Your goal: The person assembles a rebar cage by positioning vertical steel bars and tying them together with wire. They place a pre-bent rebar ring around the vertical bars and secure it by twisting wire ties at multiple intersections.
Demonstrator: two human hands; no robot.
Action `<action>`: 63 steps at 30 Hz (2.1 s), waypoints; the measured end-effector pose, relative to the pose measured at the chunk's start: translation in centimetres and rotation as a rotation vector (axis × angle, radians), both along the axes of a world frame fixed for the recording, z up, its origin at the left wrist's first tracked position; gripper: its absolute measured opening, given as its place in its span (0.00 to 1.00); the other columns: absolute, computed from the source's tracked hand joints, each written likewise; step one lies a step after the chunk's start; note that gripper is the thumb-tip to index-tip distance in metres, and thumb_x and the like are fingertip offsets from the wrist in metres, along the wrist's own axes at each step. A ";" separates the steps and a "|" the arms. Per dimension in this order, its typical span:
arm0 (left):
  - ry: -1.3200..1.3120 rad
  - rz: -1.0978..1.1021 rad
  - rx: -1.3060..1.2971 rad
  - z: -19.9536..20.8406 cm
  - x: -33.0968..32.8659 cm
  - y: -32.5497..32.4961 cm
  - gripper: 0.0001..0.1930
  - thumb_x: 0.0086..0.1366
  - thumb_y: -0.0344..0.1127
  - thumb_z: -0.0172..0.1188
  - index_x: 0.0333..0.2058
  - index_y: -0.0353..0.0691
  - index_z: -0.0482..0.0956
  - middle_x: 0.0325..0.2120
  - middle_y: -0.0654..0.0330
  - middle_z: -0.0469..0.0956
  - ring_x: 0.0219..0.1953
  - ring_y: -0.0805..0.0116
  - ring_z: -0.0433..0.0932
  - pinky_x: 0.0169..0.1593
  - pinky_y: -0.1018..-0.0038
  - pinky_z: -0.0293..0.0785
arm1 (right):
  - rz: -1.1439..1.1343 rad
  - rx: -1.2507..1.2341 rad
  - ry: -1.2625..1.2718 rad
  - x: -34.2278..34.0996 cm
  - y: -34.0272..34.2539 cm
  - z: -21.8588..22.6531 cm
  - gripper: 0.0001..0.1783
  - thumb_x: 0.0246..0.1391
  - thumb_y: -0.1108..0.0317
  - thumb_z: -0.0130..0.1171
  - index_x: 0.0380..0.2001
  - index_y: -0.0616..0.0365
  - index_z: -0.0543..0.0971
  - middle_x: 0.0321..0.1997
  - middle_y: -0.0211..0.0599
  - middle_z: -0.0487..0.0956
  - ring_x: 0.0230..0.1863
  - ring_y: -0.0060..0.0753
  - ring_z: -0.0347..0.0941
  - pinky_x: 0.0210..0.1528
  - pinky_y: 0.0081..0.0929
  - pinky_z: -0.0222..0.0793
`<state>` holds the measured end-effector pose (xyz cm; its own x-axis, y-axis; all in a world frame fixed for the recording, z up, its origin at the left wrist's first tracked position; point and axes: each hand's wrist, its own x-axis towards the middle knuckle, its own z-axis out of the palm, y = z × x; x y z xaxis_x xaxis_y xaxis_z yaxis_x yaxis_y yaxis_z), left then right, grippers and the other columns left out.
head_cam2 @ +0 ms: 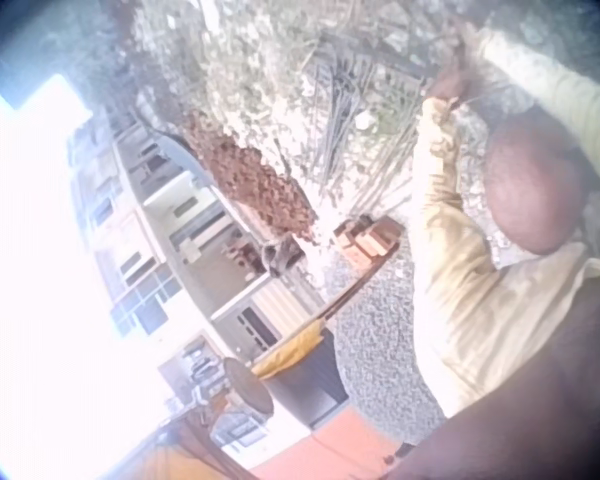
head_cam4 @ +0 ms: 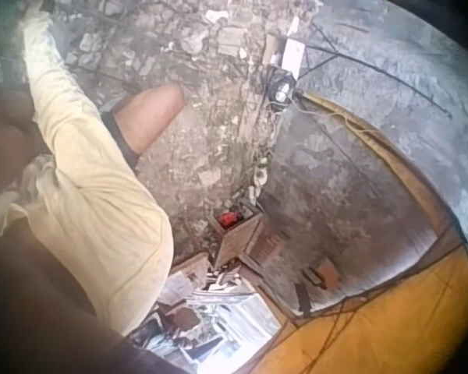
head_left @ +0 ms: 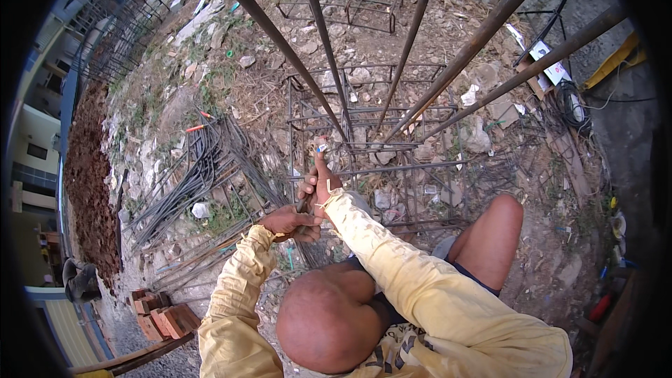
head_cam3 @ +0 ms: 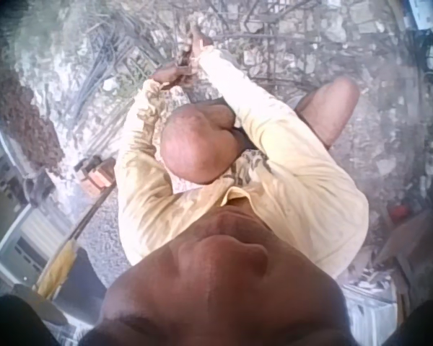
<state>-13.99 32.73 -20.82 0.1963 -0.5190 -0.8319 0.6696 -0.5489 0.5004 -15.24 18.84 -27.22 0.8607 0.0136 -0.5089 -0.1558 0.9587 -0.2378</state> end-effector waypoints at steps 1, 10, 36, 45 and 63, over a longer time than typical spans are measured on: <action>0.034 0.032 -0.024 -0.7 -0.6 -0.1 0.08 0.63 0.35 0.62 0.36 0.40 0.74 0.21 0.64 0.75 0.22 0.69 0.77 0.29 0.71 0.75 | 0.026 0.009 -0.020 -0.1 -0.2 0.0 0.28 0.52 0.36 0.60 0.20 0.48 0.66 0.13 0.22 0.64 0.16 0.27 0.64 0.25 0.37 0.71; -1.272 -0.438 0.539 -2.3 -1.2 -0.7 0.14 0.62 0.37 0.53 0.40 0.35 0.61 0.26 0.35 0.77 0.30 0.34 0.78 0.36 0.46 0.72 | 0.046 -0.325 0.054 -1.1 0.1 -2.1 0.26 0.48 0.48 0.68 0.40 0.54 0.71 0.23 0.32 0.73 0.27 0.32 0.73 0.33 0.38 0.72; -1.187 -0.277 0.603 -4.7 -7.0 -3.8 0.20 0.64 0.44 0.53 0.44 0.33 0.62 0.30 0.34 0.78 0.34 0.34 0.78 0.38 0.45 0.72 | 0.077 -0.761 0.351 -2.0 0.4 -4.0 0.34 0.41 0.35 0.68 0.30 0.58 0.75 0.22 0.38 0.77 0.21 0.35 0.75 0.28 0.33 0.71; -0.838 -0.111 0.124 -4.9 -8.1 -2.6 0.20 0.60 0.47 0.60 0.37 0.34 0.71 0.27 0.49 0.80 0.27 0.55 0.80 0.32 0.62 0.75 | 0.246 -0.337 0.203 -3.7 -1.9 -1.3 0.26 0.55 0.39 0.59 0.24 0.53 0.73 0.13 0.22 0.60 0.15 0.22 0.60 0.22 0.32 0.63; -1.370 0.046 0.356 -8.4 -13.8 -3.6 0.37 0.57 0.45 0.65 0.58 0.33 0.57 0.44 0.43 0.76 0.44 0.47 0.78 0.45 0.57 0.73 | 0.210 -0.548 0.194 -5.1 -2.0 -0.6 0.26 0.48 0.42 0.67 0.29 0.56 0.75 0.16 0.32 0.71 0.16 0.27 0.71 0.20 0.33 0.72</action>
